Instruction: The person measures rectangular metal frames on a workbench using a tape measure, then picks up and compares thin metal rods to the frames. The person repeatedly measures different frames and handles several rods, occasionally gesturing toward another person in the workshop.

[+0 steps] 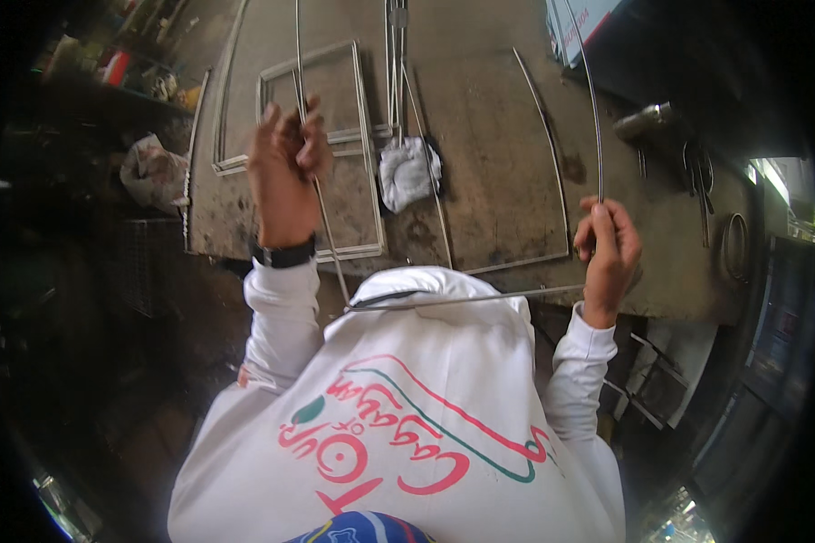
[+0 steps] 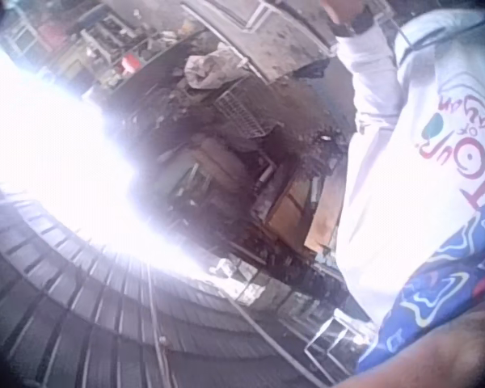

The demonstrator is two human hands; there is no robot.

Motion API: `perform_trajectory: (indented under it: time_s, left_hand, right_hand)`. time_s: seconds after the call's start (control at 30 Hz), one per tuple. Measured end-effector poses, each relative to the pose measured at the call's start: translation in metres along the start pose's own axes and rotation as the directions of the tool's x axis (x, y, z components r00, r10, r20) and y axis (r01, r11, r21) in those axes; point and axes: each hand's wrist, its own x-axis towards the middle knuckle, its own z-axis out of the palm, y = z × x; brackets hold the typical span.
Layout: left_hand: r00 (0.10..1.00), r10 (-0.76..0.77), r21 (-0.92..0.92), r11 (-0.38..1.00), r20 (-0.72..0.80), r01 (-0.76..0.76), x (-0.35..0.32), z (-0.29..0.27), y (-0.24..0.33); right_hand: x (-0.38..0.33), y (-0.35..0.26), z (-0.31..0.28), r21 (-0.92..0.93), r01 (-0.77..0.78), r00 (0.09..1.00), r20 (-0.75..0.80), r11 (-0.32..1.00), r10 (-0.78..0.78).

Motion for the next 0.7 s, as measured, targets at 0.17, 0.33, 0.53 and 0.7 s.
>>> perform_trajectory:
  time_s: [0.17, 0.33, 0.53, 0.7]
  left_hand:
    - [0.993, 0.078, 0.073, 0.995, -0.091, -0.071, 0.002, -0.016, -0.021]
    - [0.957, 0.203, 0.129, 0.975, -0.208, -0.178, -0.006, -0.016, -0.041]
    - [0.963, 0.219, 0.017, 0.976, -0.154, -0.219, -0.014, -0.023, -0.057]
    - [0.961, 0.241, -0.022, 0.969, -0.133, -0.246, -0.016, -0.021, -0.062]
  right_hand:
    - [-0.008, 0.04, 0.002, -0.121, 0.222, 0.969, -0.084, 0.968, -0.233]
    - [-0.008, 0.077, 0.005, -0.131, 0.279, 0.951, -0.098, 0.951, -0.293]
    - [-0.003, 0.107, 0.007, -0.058, 0.232, 0.97, -0.061, 0.971, -0.235]
    - [-0.001, 0.113, 0.003, -0.098, 0.231, 0.971, -0.035, 0.968, -0.235]
